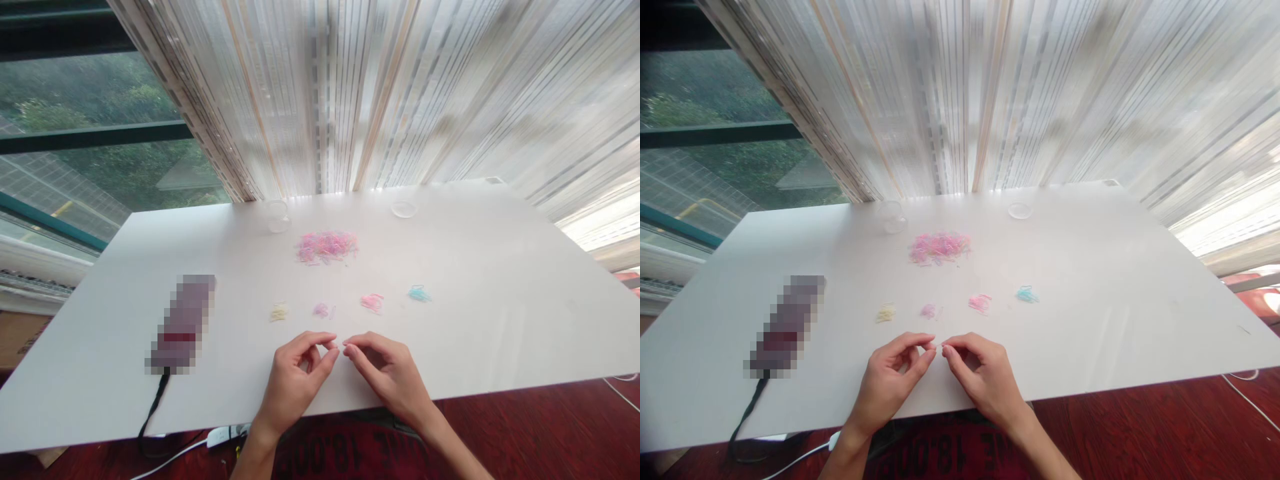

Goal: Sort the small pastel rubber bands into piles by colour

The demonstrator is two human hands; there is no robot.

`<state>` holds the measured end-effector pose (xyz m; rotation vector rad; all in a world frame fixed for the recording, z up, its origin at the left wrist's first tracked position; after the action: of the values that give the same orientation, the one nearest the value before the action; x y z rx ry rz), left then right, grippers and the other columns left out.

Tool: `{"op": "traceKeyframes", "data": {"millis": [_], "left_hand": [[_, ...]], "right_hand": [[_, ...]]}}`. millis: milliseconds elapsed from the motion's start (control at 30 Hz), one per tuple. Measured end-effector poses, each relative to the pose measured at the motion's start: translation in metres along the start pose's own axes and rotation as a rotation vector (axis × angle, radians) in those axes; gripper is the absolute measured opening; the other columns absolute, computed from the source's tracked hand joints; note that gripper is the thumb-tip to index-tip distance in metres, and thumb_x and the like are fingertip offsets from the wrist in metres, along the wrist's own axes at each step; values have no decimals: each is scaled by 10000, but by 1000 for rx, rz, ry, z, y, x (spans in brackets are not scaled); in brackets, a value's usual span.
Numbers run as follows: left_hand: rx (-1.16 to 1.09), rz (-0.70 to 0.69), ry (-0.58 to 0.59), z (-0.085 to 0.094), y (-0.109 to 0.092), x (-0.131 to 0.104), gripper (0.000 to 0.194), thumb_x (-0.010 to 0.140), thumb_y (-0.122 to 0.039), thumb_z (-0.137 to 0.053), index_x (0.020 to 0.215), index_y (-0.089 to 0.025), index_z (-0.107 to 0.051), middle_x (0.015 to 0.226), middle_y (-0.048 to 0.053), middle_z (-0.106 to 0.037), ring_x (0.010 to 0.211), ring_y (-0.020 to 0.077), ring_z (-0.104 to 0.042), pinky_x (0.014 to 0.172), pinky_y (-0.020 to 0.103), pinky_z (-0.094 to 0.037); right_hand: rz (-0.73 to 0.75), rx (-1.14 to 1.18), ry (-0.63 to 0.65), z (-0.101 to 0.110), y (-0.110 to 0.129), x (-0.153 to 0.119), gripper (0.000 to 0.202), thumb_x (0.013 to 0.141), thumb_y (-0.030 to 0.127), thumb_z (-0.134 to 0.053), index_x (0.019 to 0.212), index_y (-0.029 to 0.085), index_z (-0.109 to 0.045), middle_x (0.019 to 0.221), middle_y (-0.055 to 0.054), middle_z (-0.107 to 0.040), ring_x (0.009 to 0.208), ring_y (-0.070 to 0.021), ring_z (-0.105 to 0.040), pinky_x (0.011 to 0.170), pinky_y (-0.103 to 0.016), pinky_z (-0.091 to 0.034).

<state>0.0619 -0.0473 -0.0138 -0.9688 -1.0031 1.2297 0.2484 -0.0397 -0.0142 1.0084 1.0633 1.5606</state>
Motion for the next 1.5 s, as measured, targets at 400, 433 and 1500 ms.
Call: {"op": "traceKeyframes", "data": {"millis": [400,433,1500], "left_hand": [[10,-99,13,0,-4,0,115,958,-213,-713,1022,-241,-805,912,15,-777,643,99,-614,615,185,-530],[17,-103,8,0,-4,0,103,959,-213,-712,996,-238,-805,907,14,-779,651,103,-622,614,186,-528],[155,-80,34,-1,-5,0,120,994,-240,-628,972,-206,-741,838,18,-734,608,112,-590,579,202,-512]], "right_hand": [[51,-67,53,-3,2,-3,151,1004,248,-639,973,220,-784,854,-22,-783,758,-153,-713,723,-242,-534],[65,-74,56,-3,2,-2,151,1006,242,-635,977,219,-781,850,-20,-779,753,-149,-708,718,-238,-529],[167,-555,-245,60,-26,17,185,1002,355,-666,1101,210,-727,909,-55,-710,758,-195,-672,733,-341,-604]]}}
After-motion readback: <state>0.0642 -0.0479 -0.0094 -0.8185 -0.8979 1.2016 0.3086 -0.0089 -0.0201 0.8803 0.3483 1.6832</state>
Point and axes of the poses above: each hand's wrist, its own x-axis towards the middle knuckle, its own z-axis out of the back of the hand, y = z × x, the point moved 2 cm from there along x, towards the middle knuckle
